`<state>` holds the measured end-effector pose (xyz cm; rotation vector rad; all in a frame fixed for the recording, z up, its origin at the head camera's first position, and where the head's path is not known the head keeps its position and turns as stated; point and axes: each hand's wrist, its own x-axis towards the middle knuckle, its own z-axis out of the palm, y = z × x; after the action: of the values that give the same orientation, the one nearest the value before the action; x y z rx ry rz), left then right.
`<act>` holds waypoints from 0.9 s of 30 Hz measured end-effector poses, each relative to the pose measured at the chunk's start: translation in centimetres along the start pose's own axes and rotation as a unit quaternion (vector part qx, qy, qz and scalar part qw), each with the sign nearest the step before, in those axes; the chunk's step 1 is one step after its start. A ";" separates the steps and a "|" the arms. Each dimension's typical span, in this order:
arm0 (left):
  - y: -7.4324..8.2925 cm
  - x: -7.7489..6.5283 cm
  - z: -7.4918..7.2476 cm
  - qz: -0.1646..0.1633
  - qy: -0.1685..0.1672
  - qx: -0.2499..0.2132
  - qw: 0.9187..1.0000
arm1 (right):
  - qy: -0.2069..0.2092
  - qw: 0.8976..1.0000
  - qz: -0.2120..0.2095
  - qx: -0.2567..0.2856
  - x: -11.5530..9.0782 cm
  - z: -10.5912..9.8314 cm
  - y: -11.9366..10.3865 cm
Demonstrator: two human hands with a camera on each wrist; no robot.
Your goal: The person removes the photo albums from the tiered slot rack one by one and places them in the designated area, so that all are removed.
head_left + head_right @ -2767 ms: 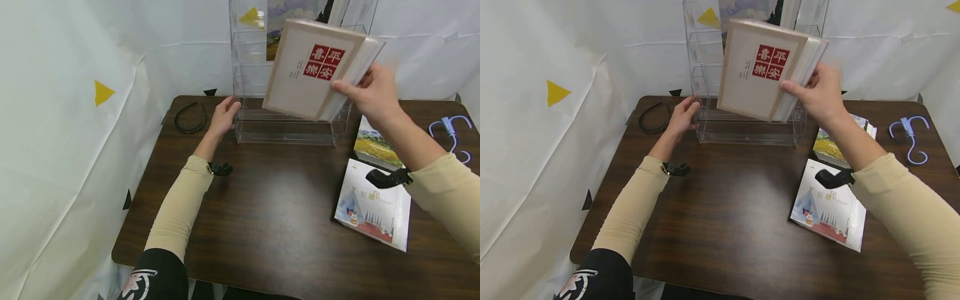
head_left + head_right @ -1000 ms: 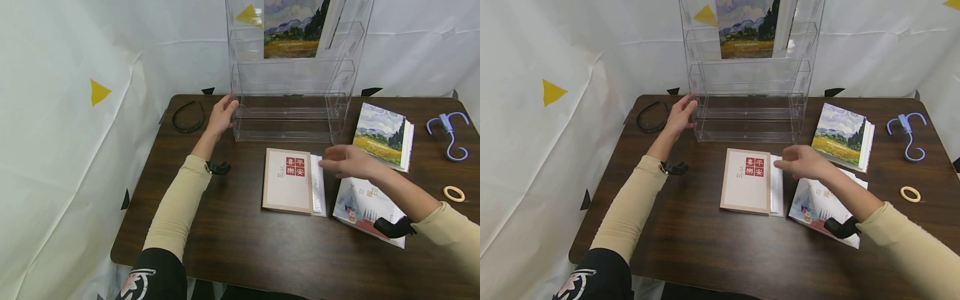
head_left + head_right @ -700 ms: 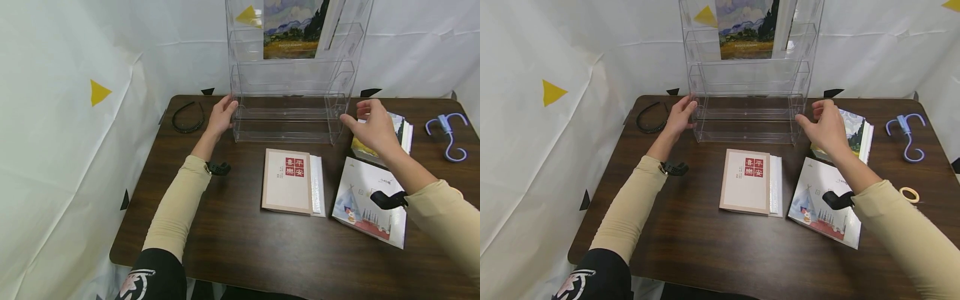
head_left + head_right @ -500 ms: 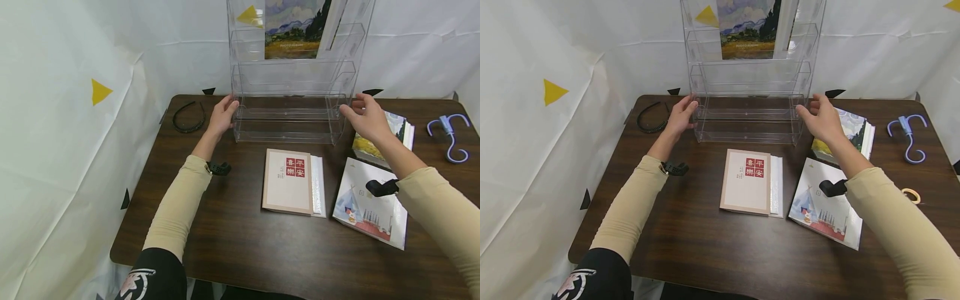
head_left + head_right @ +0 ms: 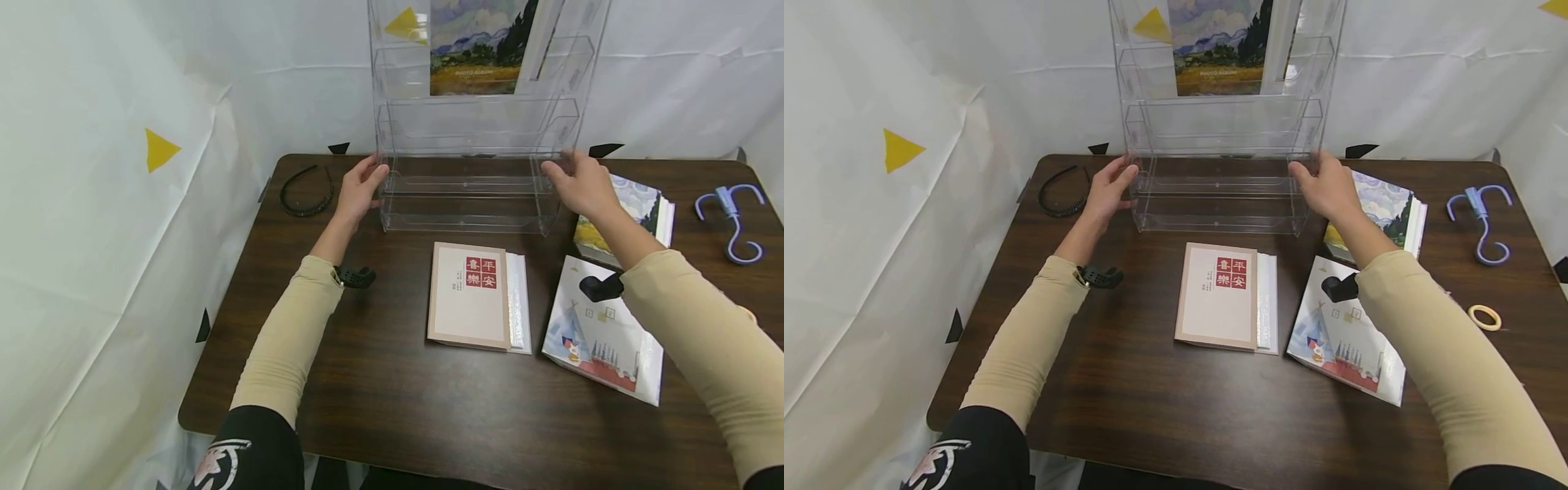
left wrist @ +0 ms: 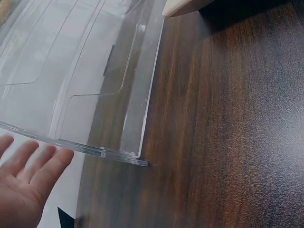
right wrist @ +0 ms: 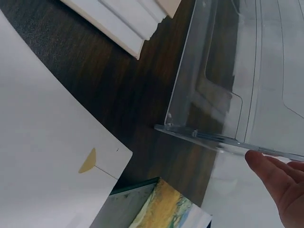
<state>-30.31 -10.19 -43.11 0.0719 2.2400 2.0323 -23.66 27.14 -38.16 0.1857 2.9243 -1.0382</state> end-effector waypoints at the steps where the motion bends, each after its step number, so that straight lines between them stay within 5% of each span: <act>1: 0.1 0.0 0.0 0.011 0.008 -0.002 1.000 | -0.004 1.000 0.002 -0.001 0.0 0.0 0.0; 5: 1.6 0.3 0.5 0.099 0.089 0.026 0.991 | -0.014 1.000 0.014 0.000 -0.1 -0.1 0.0; 9: 5.7 1.1 1.6 0.241 0.183 0.058 0.951 | -0.013 1.000 0.018 -0.002 -0.2 -0.1 -0.1; 13: 11.3 2.2 2.9 0.377 0.180 0.104 0.903 | -0.012 1.000 0.017 -0.001 -0.3 -0.1 -0.2; 15: 13.9 2.7 3.7 0.402 0.145 0.134 0.894 | -0.013 1.000 0.019 0.003 -0.3 -0.1 -0.3; 17: 16.1 3.3 4.5 0.390 0.094 0.167 0.901 | -0.013 1.000 0.021 0.005 -0.3 -0.1 -0.4; 20: 18.3 4.2 5.5 0.308 0.022 0.179 0.934 | -0.016 1.000 0.024 0.003 -0.2 0.0 -0.6; 22: 19.0 4.9 6.0 0.263 -0.015 0.171 0.949 | -0.017 1.000 0.023 0.001 -0.1 0.1 -0.7; 27: 19.4 6.0 7.4 0.204 -0.045 0.157 0.965 | -0.018 1.000 0.021 -0.003 -0.1 0.2 -0.9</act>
<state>-36.22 -0.27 -24.89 0.6920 2.6347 1.7617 -23.69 26.29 -37.77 0.2243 2.8779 -1.0173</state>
